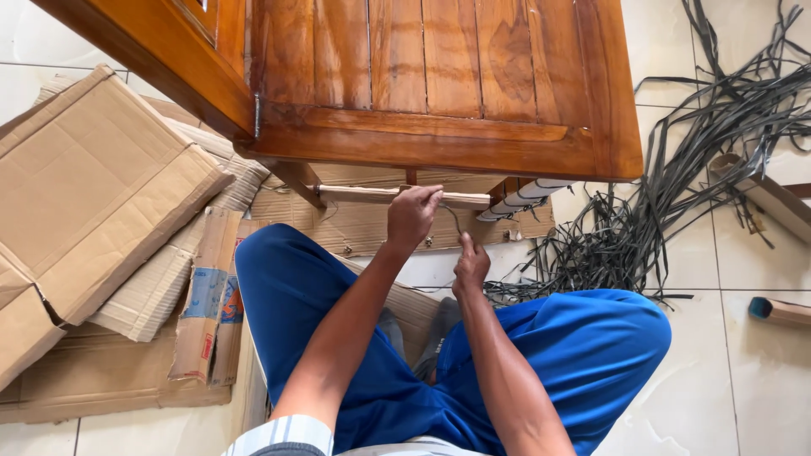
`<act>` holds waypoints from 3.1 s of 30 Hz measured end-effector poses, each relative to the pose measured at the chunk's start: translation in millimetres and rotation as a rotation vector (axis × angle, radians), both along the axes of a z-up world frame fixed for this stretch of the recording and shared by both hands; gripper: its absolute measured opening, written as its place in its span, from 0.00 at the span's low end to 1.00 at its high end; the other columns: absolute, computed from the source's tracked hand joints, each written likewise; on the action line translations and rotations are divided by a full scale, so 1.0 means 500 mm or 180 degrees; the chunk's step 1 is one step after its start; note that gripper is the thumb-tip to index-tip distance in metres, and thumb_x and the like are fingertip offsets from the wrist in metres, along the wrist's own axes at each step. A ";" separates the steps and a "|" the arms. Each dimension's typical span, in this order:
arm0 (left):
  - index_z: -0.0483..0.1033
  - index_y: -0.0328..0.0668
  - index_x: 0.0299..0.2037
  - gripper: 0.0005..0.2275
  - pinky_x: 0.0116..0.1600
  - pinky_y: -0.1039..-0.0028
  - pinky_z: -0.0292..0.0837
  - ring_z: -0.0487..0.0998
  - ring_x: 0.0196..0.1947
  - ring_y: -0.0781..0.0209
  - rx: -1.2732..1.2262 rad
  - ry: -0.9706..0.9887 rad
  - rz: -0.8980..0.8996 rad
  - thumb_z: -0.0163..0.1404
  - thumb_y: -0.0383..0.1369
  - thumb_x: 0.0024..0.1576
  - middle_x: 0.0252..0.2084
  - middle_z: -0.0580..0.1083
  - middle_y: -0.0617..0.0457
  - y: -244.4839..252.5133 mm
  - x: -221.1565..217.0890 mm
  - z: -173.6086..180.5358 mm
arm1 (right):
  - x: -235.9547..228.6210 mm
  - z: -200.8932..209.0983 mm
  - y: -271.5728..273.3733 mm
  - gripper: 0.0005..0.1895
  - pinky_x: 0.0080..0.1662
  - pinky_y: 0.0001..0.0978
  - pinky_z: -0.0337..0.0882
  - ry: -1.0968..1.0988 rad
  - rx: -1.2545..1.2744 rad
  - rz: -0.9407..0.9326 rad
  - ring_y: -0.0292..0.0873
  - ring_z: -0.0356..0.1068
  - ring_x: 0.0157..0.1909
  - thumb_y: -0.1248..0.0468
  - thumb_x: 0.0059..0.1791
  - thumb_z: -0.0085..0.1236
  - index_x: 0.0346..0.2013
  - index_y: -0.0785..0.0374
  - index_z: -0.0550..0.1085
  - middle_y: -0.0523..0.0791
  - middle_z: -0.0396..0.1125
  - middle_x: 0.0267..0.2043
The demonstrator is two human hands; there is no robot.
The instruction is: Assembling and wrapping a wooden chair with decorative strips and crossbars.
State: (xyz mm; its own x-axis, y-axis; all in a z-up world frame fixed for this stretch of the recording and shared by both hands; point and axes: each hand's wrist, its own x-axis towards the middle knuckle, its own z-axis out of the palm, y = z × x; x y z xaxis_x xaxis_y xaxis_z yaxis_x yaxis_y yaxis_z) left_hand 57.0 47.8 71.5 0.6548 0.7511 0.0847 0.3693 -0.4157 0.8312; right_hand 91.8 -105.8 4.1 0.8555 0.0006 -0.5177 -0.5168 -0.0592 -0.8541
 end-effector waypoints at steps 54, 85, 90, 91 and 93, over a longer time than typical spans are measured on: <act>0.79 0.38 0.56 0.28 0.63 0.40 0.67 0.74 0.61 0.31 -0.0542 0.1649 -0.1400 0.34 0.51 0.61 0.53 0.78 0.34 0.023 0.188 -0.172 | 0.120 -0.042 0.024 0.05 0.23 0.22 0.43 0.1101 0.0361 0.0146 0.28 0.48 0.17 0.58 0.54 0.54 0.34 0.50 0.73 0.39 0.74 0.26; 0.84 0.35 0.44 0.21 0.57 0.43 0.70 0.78 0.52 0.30 -0.0334 0.0942 -0.0714 0.57 0.47 0.53 0.43 0.80 0.37 -0.003 0.174 -0.036 | 0.114 0.026 0.045 0.05 0.19 0.16 0.43 0.0846 0.1307 0.0251 0.26 0.48 0.17 0.61 0.54 0.51 0.45 0.49 0.71 0.36 0.67 0.32; 0.85 0.34 0.42 0.20 0.56 0.44 0.71 0.79 0.51 0.31 -0.0291 0.0799 -0.0571 0.61 0.46 0.51 0.41 0.81 0.37 -0.010 0.176 -0.143 | 0.083 -0.024 0.040 0.06 0.17 0.16 0.46 0.0250 0.0465 -0.0238 0.27 0.50 0.15 0.58 0.53 0.58 0.39 0.56 0.75 0.41 0.66 0.24; 0.85 0.34 0.42 0.20 0.56 0.44 0.71 0.79 0.51 0.31 -0.0280 0.0788 -0.0578 0.61 0.46 0.51 0.41 0.81 0.37 -0.010 0.178 -0.159 | 0.081 -0.010 0.043 0.06 0.17 0.16 0.46 0.0238 0.0474 -0.0245 0.27 0.50 0.15 0.58 0.53 0.58 0.39 0.56 0.75 0.41 0.66 0.24; 0.84 0.36 0.40 0.22 0.55 0.44 0.71 0.81 0.48 0.32 -0.0463 0.0403 -0.0486 0.64 0.49 0.46 0.40 0.81 0.37 -0.013 0.177 -0.194 | 0.074 0.016 0.048 0.08 0.18 0.15 0.46 0.0042 0.0410 -0.0267 0.28 0.51 0.16 0.57 0.54 0.59 0.37 0.57 0.75 0.41 0.64 0.22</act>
State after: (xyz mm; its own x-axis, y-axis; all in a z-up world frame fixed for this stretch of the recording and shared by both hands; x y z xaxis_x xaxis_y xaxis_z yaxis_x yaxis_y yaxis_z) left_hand 145.6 41.3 -25.3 0.7602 0.6408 -0.1070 0.4163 -0.3541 0.8374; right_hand 128.7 -82.0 11.8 0.8486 -0.0034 -0.5290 -0.5264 0.0943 -0.8450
